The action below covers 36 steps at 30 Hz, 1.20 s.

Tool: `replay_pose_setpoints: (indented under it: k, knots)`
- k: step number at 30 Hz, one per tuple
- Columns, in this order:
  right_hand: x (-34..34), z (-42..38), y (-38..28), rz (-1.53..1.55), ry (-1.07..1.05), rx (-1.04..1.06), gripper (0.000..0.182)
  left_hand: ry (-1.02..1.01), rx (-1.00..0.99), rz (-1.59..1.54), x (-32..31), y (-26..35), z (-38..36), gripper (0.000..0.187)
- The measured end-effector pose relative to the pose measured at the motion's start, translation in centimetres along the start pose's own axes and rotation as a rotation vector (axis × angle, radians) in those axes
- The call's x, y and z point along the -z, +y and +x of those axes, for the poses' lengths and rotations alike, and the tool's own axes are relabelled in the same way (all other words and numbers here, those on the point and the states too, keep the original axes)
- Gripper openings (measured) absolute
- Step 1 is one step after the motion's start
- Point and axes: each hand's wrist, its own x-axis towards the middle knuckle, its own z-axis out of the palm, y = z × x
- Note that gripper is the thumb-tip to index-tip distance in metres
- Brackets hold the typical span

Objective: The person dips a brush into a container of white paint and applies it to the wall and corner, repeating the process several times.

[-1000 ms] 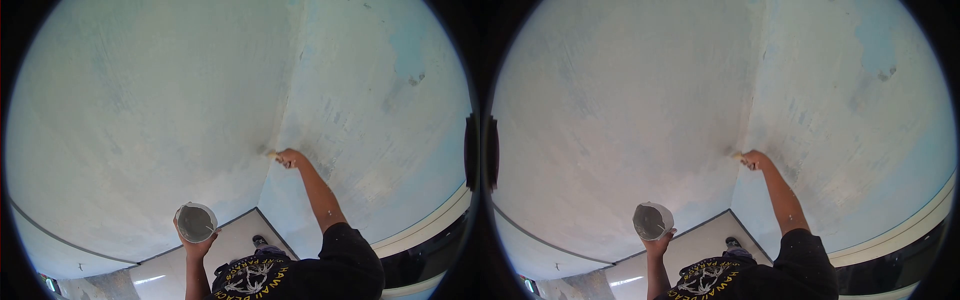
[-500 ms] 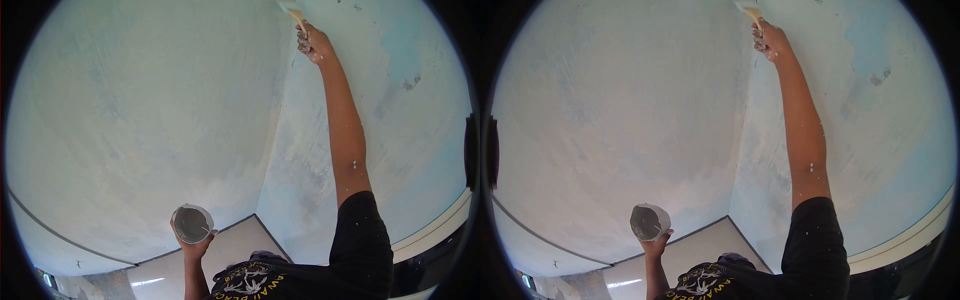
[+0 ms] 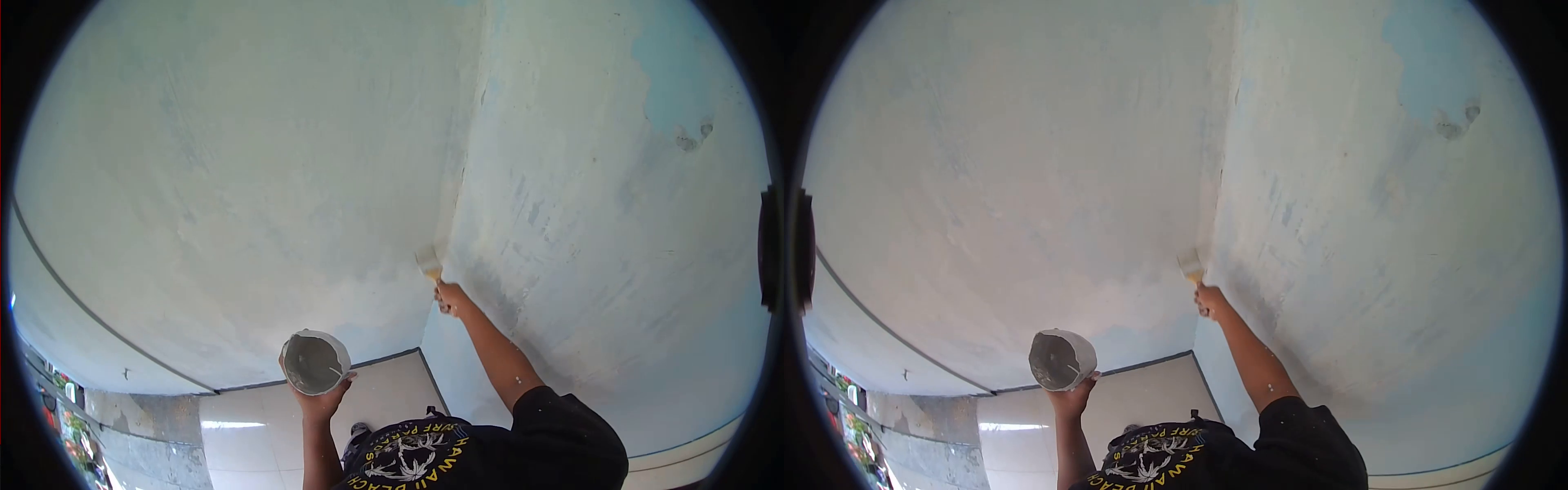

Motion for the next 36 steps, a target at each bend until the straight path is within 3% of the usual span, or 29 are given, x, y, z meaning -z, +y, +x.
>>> replay_pose_setpoints:
  k: [3,5,6,8,9,14,18,19,21,25,30,36]
  knots:
    - [0.4,1.6,5.9,0.1,0.102,-0.29,0.027,0.015,0.065,0.031,0.1,0.2,-0.7,0.079]
    - [0.0,1.0,6.2,0.082,0.055,-0.317,0.023,0.068,0.075,0.079,-0.3,1.2,-0.6,0.103]
    - [0.1,0.9,6.0,0.079,0.032,-0.335,0.019,0.084,0.07,0.087,-0.5,1.1,-0.5,0.103]
    - [1.1,2.8,4.2,0.067,-0.064,-0.308,0.018,0.134,0.142,0.081,-0.6,1.5,-1.5,0.105]
    - [0.6,1.8,4.0,0.055,-0.016,-0.283,0.016,0.165,0.08,0.078,-0.9,1.6,-2.0,0.08]
    - [-0.2,3.9,-3.8,0.159,-0.123,-0.078,0.016,0.175,0.101,0.083,-0.9,1.7,-1.9,0.08]
    - [-0.8,3.4,-4.4,0.22,-0.174,-0.119,0.018,0.177,0.086,0.074,-1.0,2.3,-1.6,0.083]
    - [-0.6,3.2,-3.0,0.264,-0.166,-0.13,0.019,0.188,0.092,0.082,-0.8,2.4,-1.7,0.083]
    - [-0.2,3.1,-0.9,0.324,-0.146,-0.171,0.021,0.123,0.133,0.116,-0.6,2.3,-1.5,0.104]
    - [2.3,4.3,6.9,0.401,-0.143,-0.318,0.027,0.152,0.103,0.101,-0.7,3.2,-1.2,0.103]
    - [4.4,4.5,13.2,0.49,0.079,-0.456,0.025,0.152,0.101,0.106,-0.6,3.3,-1.1,0.103]
    - [4.4,3.8,14.3,0.487,0.052,-0.508,0.028,0.15,0.045,0.092,-0.2,2.6,-1.0,0.104]
